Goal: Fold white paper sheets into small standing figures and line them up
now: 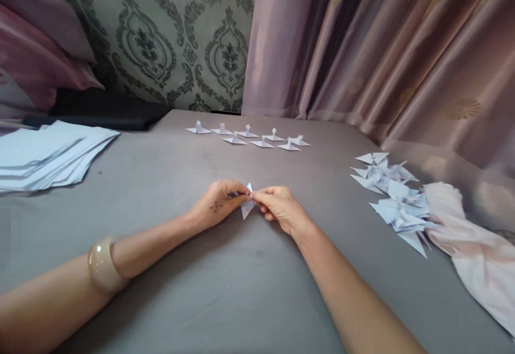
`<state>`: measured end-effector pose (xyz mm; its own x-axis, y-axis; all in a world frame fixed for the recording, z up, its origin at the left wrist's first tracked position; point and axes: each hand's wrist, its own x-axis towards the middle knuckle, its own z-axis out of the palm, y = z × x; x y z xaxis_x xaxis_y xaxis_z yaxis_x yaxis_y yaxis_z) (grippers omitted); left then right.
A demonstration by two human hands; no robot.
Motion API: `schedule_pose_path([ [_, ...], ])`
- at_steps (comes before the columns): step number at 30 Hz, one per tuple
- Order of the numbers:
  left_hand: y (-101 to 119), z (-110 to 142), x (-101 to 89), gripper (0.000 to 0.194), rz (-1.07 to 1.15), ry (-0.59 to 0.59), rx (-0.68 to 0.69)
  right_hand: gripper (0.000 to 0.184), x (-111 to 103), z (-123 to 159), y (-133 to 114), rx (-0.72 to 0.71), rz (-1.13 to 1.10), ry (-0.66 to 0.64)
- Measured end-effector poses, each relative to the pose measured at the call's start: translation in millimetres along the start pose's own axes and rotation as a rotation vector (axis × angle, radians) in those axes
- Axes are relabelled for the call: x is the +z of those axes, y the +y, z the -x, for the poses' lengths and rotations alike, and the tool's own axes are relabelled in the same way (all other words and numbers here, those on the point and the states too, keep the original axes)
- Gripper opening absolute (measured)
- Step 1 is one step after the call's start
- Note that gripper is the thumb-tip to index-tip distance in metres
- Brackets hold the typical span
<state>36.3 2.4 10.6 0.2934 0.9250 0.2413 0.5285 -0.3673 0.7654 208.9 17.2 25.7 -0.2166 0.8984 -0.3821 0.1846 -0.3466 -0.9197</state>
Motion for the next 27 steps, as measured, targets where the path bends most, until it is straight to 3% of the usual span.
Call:
schedule_pose_path([
  [9,0.1,0.0,-1.0,0.019,-0.032,-0.003,0.038,0.014,1.9,0.4,2.0,-0.014,0.009,0.053],
  [15,0.1,0.2,-2.3,0.018,-0.008,-0.011,0.063,0.016,-0.5,0.6,0.0,0.007,-0.021,0.000],
  [27,-1.3,1.6,-1.5,0.020,0.092,0.005,-0.030,0.016,-7.0,-3.3,6.0,-0.008,0.038,-0.034],
])
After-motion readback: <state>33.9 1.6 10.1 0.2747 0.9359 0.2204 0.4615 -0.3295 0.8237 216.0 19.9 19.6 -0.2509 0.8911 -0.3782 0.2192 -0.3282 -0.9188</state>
